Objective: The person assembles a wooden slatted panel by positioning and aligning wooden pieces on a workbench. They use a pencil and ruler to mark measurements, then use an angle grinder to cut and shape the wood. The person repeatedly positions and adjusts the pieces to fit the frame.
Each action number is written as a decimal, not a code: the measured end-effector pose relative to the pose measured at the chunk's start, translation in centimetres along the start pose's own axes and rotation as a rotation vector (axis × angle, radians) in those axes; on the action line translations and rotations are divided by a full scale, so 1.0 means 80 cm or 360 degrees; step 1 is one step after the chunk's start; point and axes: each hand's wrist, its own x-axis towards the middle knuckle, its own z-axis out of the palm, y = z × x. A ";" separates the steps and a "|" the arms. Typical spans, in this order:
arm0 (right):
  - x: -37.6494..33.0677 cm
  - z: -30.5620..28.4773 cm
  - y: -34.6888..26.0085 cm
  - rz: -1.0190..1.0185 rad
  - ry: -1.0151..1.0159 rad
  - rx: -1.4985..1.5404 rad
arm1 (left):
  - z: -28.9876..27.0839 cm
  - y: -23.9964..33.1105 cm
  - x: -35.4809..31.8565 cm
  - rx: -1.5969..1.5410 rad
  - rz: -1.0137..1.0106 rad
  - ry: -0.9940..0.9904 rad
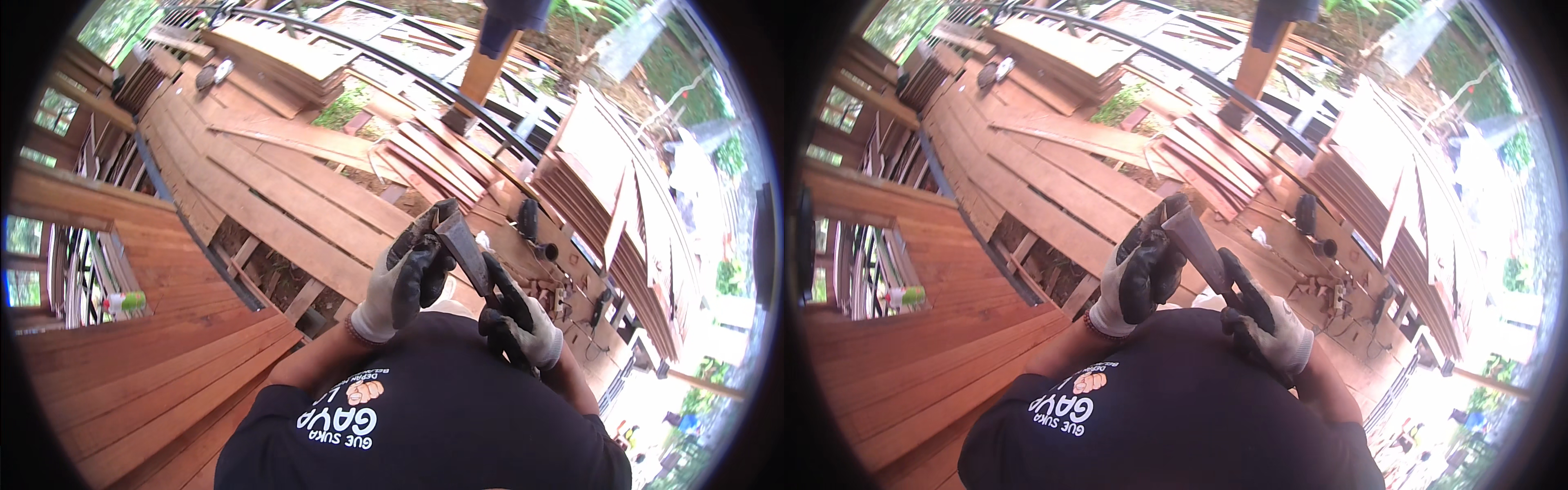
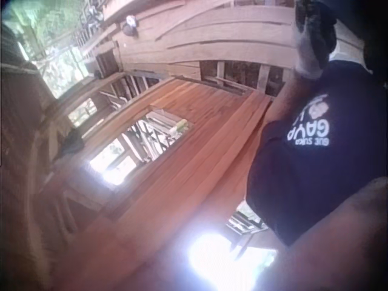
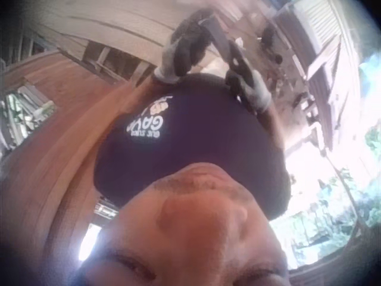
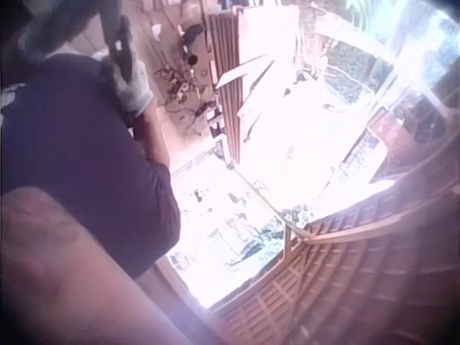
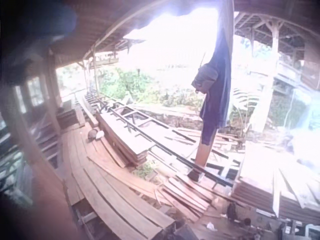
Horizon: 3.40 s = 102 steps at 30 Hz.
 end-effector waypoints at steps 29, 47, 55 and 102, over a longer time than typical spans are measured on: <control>-0.055 0.067 0.051 -0.0112 0.1045 -0.0250 | 0.024 -0.004 0.089 0.0268 -0.0282 -0.0928; -0.009 0.130 0.032 -0.0129 0.1424 -0.0555 | 0.017 0.027 0.102 -0.0058 -0.0594 -0.0887; -0.001 0.132 0.031 -0.0108 0.1527 -0.0814 | 0.015 0.011 0.109 -0.0194 -0.0713 -0.0784; -0.006 0.133 0.035 -0.0042 0.1661 -0.0698 | 0.031 -0.031 0.092 -0.0204 -0.0778 -0.0572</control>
